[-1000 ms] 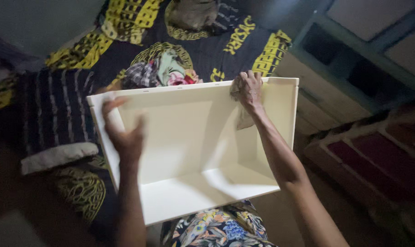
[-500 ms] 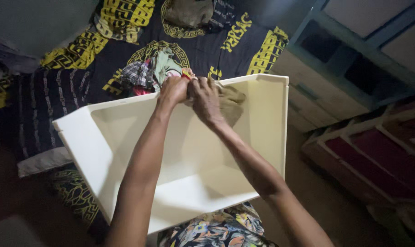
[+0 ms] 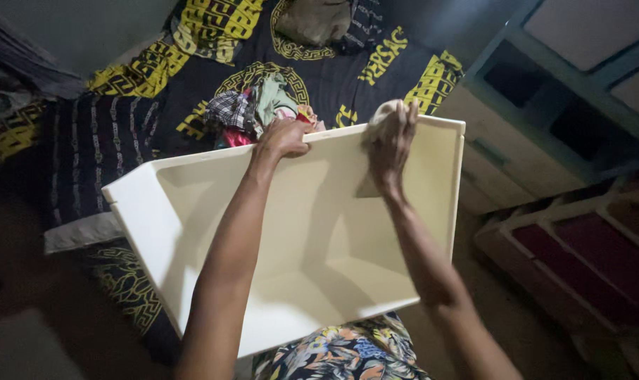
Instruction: The person wipes the interior surfaces of a white plastic container using a cloth. They hold the container with one hand and scrub the sides and bottom with the other, moving the cloth across different areas throughout the clip.
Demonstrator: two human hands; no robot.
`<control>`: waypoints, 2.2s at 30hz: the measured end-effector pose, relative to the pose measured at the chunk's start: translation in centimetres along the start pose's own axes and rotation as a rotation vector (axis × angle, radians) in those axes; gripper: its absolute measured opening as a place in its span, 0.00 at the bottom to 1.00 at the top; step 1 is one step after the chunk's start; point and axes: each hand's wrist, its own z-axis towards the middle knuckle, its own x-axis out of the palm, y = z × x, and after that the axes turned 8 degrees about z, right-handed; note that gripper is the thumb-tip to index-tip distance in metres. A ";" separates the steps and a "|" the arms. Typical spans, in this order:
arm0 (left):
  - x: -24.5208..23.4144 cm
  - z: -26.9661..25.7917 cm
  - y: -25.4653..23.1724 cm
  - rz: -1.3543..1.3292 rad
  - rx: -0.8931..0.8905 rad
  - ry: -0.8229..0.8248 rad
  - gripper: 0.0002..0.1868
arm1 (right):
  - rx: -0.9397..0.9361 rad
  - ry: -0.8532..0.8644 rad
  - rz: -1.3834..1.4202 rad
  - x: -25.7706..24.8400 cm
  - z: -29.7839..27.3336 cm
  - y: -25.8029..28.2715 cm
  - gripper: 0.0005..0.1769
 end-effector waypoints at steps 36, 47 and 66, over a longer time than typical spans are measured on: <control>-0.2 -0.1 1.7 -0.069 -0.021 0.141 0.56 | 0.575 0.397 -0.116 1.0 -0.7 1.1 0.39; -0.3 -0.6 2.2 -0.098 -0.058 0.125 0.57 | 0.598 0.398 -0.164 1.0 -15.0 -0.2 0.50; -1.4 -1.2 -0.1 -0.258 -0.127 0.169 0.53 | -0.366 0.966 0.183 6.6 -18.1 16.4 0.43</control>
